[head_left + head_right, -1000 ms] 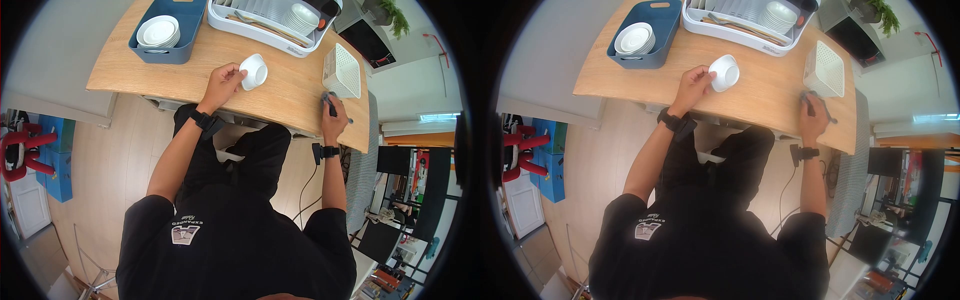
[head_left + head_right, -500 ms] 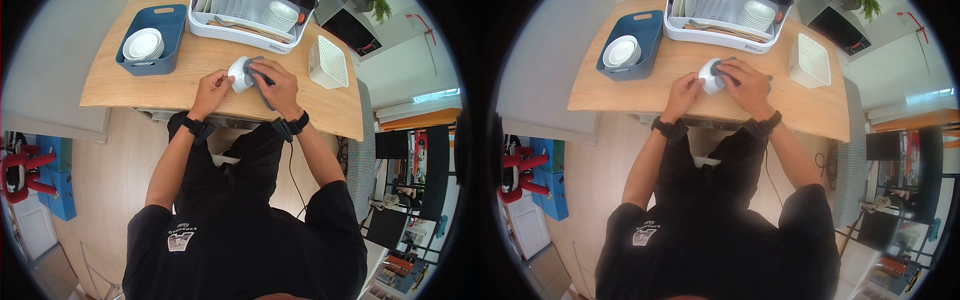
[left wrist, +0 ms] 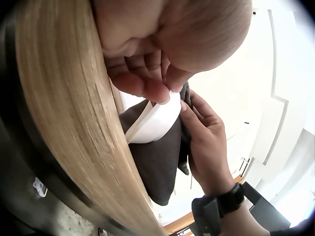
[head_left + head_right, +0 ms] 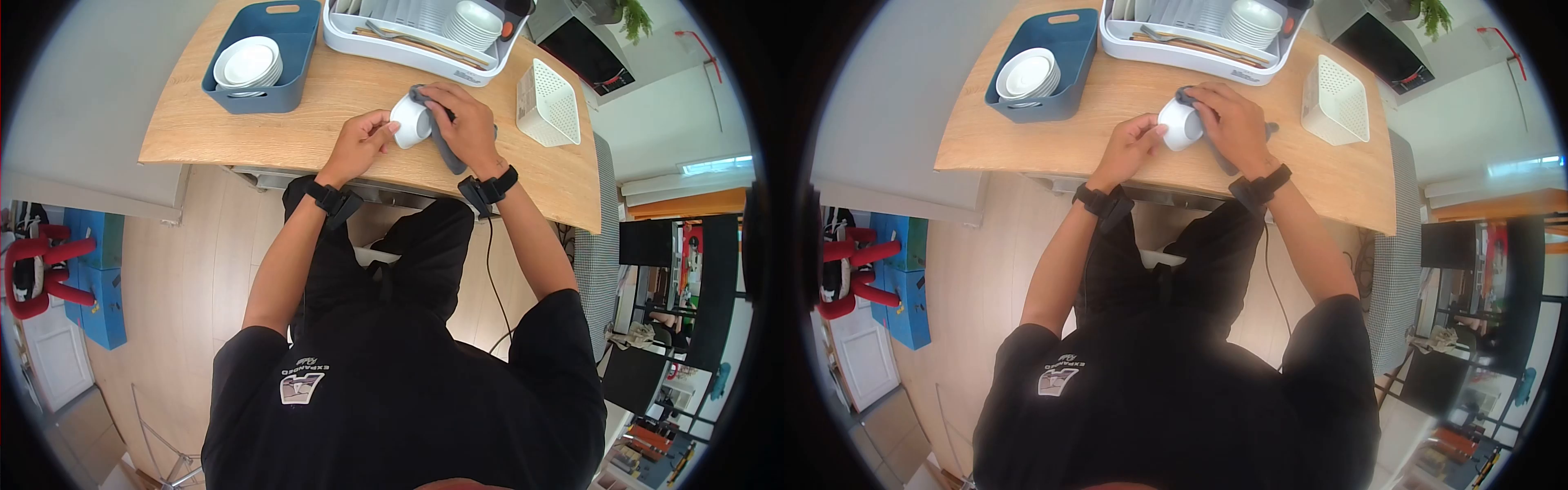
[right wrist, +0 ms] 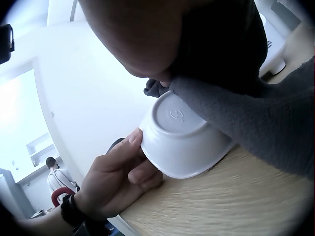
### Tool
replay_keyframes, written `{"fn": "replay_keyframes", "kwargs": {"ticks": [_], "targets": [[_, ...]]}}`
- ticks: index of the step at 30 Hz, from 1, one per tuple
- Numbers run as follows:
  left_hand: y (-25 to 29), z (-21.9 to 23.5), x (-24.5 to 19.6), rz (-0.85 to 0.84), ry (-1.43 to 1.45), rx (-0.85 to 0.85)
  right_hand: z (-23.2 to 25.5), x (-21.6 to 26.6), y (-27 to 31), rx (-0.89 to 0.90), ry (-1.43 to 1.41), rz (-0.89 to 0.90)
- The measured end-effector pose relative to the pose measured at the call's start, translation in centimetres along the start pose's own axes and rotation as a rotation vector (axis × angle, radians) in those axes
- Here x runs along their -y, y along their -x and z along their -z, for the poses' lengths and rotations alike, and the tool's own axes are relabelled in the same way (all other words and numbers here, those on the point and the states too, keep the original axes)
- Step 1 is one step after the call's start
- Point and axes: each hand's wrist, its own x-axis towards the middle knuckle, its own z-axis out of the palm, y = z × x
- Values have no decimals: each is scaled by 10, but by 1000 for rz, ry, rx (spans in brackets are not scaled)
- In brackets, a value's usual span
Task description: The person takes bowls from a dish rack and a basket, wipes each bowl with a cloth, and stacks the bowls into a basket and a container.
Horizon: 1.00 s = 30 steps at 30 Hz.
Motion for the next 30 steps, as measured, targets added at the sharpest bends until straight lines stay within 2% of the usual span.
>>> {"fn": "replay_keyframes", "kwargs": {"ticks": [4, 10, 20, 25, 28, 30], "targets": [[-2, 5, 3, -33, 65, 26, -1, -8, 5, 33, -25, -118], [-5, 9, 7, -84, 143, 8, 3, -10, 11, 6, -27, -151], [-6, 9, 8, -68, 230, -56, 1, -9, 27, 15, -32, -163], [-6, 5, 2, -76, 260, -81, -9, -2, 34, 11, -71, 18], [-5, 8, 3, -100, 243, -37, -9, 14, 34, 70, -81, -14], [-5, 8, 4, -101, 212, -33, -11, 20, 33, 44, -70, 9]]}}
